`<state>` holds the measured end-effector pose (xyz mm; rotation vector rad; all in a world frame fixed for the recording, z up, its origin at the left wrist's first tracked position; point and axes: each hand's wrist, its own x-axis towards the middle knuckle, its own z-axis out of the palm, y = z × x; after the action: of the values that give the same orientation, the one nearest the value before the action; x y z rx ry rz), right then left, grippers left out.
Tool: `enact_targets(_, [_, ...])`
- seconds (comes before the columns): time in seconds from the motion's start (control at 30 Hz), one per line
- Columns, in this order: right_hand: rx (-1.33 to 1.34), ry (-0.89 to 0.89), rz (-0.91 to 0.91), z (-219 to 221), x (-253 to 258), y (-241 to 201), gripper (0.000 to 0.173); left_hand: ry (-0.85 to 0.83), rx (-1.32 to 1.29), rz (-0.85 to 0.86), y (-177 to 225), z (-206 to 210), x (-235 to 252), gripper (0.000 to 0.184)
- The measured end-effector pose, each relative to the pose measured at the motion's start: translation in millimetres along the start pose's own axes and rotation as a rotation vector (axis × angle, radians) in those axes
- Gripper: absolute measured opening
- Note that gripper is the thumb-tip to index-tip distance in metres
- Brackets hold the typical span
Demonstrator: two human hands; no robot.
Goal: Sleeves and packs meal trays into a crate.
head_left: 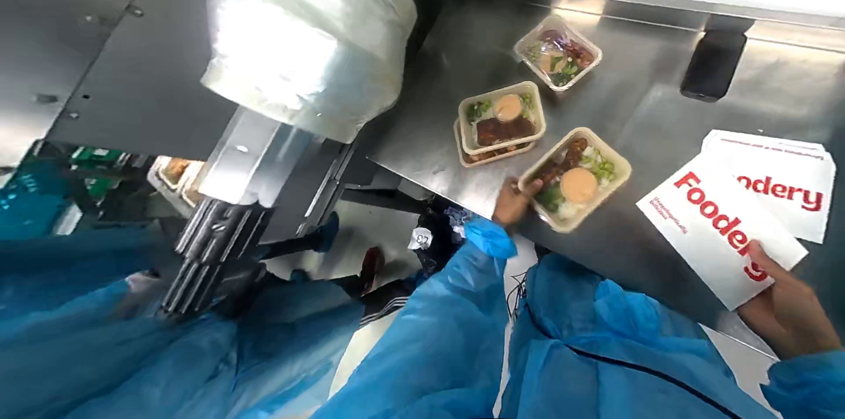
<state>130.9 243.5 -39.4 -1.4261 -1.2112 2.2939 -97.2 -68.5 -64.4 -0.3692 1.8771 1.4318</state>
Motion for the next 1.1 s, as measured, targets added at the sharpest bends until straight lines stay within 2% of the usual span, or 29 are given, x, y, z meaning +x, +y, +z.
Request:
enact_targets(0.03, [0.016, 0.039, -0.015, -8.6, -4.8, -2.6, 0.03, -0.086, -0.021, -0.085, -3.9, 20.6, -16.9, 0.062])
enact_targets(0.1, [0.057, 0.101, -0.054, -30.2, -12.4, -2.7, 0.029, -0.261, 0.215, -0.129, 1.8, 45.7, -49.3, 0.061])
enact_targets(0.13, [0.075, 0.122, -0.072, -41.2, -16.1, 0.0, 0.028, -0.224, 0.442, -0.044, 16.6, 49.9, -60.0, 0.068])
enact_targets(0.17, [0.094, 0.15, -0.076, -50.4, -19.8, 4.6, 0.028, -0.083, 0.667, 0.107, 36.0, 53.1, -63.7, 0.077])
enact_targets(0.2, [0.107, 0.182, -0.06, -57.8, -25.0, 9.9, 0.028, 0.048, 0.806, 0.289, 55.1, 57.7, -56.7, 0.083])
enact_targets(0.23, [0.113, 0.216, -0.029, -64.0, -31.1, 15.5, 0.029, 0.109, 0.879, 0.448, 72.2, 66.2, -42.1, 0.083])
enact_targets(0.27, [0.134, 0.253, -0.001, -68.4, -34.3, 22.3, 0.029, 0.081, 0.923, 0.54, 87.2, 79.2, -23.9, 0.082])
enact_targets(0.3, [0.157, 0.29, 0.023, -72.1, -36.9, 30.6, 0.029, -0.019, 0.977, 0.532, 99.0, 94.8, -6.2, 0.079])
enact_targets(0.4, [0.179, 0.343, 0.039, -87.6, -42.1, 51.3, 0.03, -0.289, 1.07, 0.341, 104.8, 130.5, 27.2, 0.077])
enact_targets(0.5, [0.193, 0.359, 0.06, -81.4, -49.9, 63.1, 0.031, -0.388, 0.859, 0.353, 99.1, 117.8, 34.0, 0.061])
enact_targets(0.6, [0.185, 0.349, 0.089, -69.1, -54.8, 51.9, 0.031, -0.511, 0.317, 0.407, 74.0, 94.5, 22.6, 0.034])
enact_targets(0.67, [0.144, 0.301, 0.067, -74.3, -63.5, 34.8, 0.027, -0.475, 0.066, 0.404, 61.0, 83.1, 10.9, 0.03])
enact_targets(0.77, [0.084, 0.243, 0.022, -80.8, -90.2, -2.0, 0.024, -0.336, -0.157, 0.333, 52.0, 66.9, -14.8, 0.035])
enact_targets(0.83, [0.07, 0.2, -0.004, -69.1, -102.3, -23.4, 0.024, -0.325, -0.241, 0.325, 48.0, 56.8, -34.7, 0.036])
enact_targets(1.0, [0.073, 0.018, -0.076, -17.7, -122.5, -51.8, 0.028, -0.437, -0.263, 0.458, 50.8, 44.1, -79.2, 0.043])
enact_targets(1.07, [0.151, -0.183, -0.139, -20.1, -136.3, -56.5, 0.025, -0.488, -0.311, 0.508, 50.4, 33.8, -85.7, 0.041])
enact_targets(1.1, [0.166, -0.357, -0.195, -26.5, -140.7, -56.8, 0.035, -0.544, -0.305, 0.555, 49.6, 25.9, -86.4, 0.044])
